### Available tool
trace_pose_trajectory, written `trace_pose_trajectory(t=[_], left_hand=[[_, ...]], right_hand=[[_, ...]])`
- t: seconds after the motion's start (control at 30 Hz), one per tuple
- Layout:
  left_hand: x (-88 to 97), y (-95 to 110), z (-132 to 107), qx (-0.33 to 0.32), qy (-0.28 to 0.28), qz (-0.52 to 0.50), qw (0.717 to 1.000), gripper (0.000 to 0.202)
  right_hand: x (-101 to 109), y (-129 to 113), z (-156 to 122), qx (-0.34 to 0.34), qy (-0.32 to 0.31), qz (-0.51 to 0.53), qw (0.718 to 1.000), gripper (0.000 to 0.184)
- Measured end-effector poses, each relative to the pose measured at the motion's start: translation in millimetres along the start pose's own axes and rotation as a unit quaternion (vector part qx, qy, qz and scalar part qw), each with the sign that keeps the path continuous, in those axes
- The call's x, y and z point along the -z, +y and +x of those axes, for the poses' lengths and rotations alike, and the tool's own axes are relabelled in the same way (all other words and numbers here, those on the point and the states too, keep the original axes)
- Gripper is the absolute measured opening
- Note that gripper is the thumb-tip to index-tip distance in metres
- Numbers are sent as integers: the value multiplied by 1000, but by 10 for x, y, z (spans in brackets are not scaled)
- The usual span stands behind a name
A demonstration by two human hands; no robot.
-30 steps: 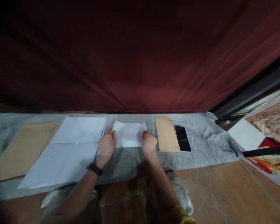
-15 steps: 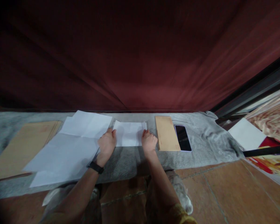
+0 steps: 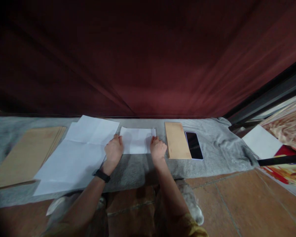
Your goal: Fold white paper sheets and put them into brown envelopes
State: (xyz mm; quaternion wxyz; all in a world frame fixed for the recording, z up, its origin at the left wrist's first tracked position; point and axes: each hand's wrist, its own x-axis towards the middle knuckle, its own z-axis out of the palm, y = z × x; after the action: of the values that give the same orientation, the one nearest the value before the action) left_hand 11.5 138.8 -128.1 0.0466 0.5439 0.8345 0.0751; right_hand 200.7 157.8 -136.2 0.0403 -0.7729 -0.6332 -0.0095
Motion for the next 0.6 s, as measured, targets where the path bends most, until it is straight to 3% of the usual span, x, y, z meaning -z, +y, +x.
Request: trace_pose_trajectory(t=[0.6], left_hand=[[-7,11,21,-3,-5,1,1000,42]], right_hand=[[-45,21,-8,-6,12,-3,1000,42]])
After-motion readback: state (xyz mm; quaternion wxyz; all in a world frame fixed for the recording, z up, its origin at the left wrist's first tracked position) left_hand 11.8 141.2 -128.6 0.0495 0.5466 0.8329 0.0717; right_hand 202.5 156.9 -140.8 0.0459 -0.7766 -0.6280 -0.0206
